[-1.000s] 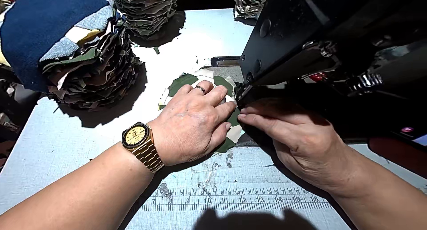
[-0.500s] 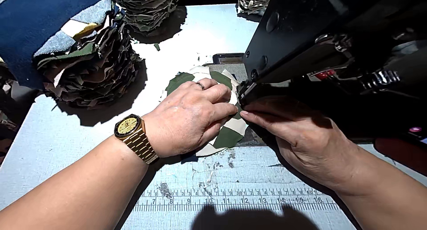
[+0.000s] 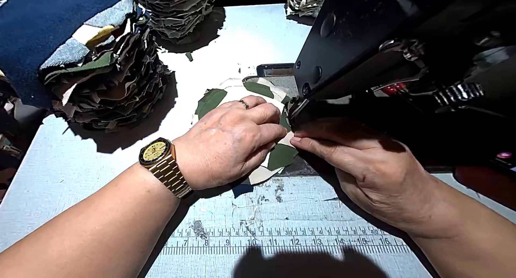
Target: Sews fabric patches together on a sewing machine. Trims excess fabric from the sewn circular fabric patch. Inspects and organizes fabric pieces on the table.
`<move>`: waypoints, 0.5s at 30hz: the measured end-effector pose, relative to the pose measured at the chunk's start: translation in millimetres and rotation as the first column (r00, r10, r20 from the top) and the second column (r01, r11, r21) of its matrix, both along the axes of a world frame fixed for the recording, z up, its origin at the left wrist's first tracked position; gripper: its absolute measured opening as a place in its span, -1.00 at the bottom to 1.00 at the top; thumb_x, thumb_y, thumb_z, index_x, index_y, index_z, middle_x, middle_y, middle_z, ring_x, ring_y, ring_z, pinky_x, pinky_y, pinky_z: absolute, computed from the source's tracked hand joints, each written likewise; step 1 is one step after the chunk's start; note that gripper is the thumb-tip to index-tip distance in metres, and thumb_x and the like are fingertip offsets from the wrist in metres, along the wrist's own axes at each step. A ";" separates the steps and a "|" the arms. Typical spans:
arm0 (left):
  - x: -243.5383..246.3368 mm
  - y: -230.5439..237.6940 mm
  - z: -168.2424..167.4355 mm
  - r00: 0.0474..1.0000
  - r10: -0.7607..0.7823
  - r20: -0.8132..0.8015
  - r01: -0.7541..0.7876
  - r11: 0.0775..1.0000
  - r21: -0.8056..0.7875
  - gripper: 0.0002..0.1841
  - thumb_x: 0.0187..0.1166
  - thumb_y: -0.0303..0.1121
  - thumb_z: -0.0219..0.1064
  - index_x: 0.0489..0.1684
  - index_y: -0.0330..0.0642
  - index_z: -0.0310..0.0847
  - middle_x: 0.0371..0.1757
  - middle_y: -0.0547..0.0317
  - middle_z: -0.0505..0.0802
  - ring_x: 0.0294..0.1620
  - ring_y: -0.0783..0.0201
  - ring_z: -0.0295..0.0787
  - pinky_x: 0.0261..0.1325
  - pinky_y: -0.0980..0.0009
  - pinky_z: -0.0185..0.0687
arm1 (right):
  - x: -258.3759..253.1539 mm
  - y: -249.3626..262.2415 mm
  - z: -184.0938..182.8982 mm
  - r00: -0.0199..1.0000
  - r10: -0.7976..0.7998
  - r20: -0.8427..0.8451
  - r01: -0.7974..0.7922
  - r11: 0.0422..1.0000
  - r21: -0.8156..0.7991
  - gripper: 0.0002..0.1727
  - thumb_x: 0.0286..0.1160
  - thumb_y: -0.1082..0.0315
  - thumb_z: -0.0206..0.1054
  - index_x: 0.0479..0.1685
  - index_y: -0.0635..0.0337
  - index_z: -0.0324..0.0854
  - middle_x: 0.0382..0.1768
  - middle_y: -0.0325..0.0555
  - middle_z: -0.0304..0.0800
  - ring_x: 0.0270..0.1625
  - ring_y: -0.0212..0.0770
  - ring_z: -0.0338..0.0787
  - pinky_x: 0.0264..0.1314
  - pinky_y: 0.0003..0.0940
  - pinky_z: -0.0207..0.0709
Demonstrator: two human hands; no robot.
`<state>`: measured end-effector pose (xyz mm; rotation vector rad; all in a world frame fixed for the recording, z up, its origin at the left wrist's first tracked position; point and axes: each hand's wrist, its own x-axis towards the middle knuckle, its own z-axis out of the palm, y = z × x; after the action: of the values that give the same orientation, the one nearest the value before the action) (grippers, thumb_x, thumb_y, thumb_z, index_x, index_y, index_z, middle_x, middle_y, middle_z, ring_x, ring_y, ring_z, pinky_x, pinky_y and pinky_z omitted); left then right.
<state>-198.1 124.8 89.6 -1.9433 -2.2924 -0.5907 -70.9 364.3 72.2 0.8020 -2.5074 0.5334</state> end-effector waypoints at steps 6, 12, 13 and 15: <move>-1.2 -0.3 -4.6 1.000 0.025 -0.001 -0.025 1.000 0.015 -0.60 0.79 -0.16 0.05 0.34 -0.03 0.77 0.39 0.09 0.76 0.59 0.05 0.51 0.60 0.08 0.43 | 2.8 -6.7 -2.4 0.998 0.046 0.039 -0.046 0.999 0.000 -0.58 0.53 0.59 0.10 0.20 0.26 0.81 0.25 0.08 0.81 0.37 -0.10 0.75 0.48 -0.31 0.59; -11.8 -9.2 1.4 0.997 -0.056 0.061 0.056 0.998 0.006 -0.61 0.73 -0.23 0.09 0.31 -0.03 0.80 0.41 0.12 0.78 0.64 0.08 0.49 0.68 0.12 0.38 | 3.9 -7.1 -3.1 1.000 0.013 0.014 -0.013 1.000 0.022 -0.57 0.50 0.61 0.09 0.15 0.25 0.84 0.20 0.09 0.84 0.33 -0.08 0.79 0.45 -0.31 0.60; -11.3 -8.6 1.9 0.998 -0.050 0.050 0.050 0.999 -0.001 -0.61 0.72 -0.22 0.09 0.31 -0.01 0.80 0.40 0.12 0.78 0.63 0.09 0.50 0.66 0.13 0.41 | 3.4 -6.3 -2.8 1.000 0.010 0.009 -0.010 1.000 0.024 -0.58 0.51 0.60 0.09 0.14 0.26 0.84 0.19 0.10 0.84 0.32 -0.08 0.79 0.45 -0.31 0.59; -8.0 -6.6 3.4 1.000 -0.008 0.020 0.009 1.000 -0.025 -0.61 0.73 -0.18 0.09 0.31 0.04 0.80 0.38 0.16 0.78 0.60 0.11 0.52 0.59 0.15 0.45 | 1.9 -4.0 -1.8 1.000 -0.003 -0.003 0.003 1.000 0.023 -0.60 0.53 0.60 0.09 0.11 0.27 0.85 0.16 0.11 0.86 0.33 -0.06 0.79 0.48 -0.29 0.58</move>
<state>-206.1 118.1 93.0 -1.9679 -2.3159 -0.5876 -69.0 360.2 70.4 0.8065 -2.5161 0.5028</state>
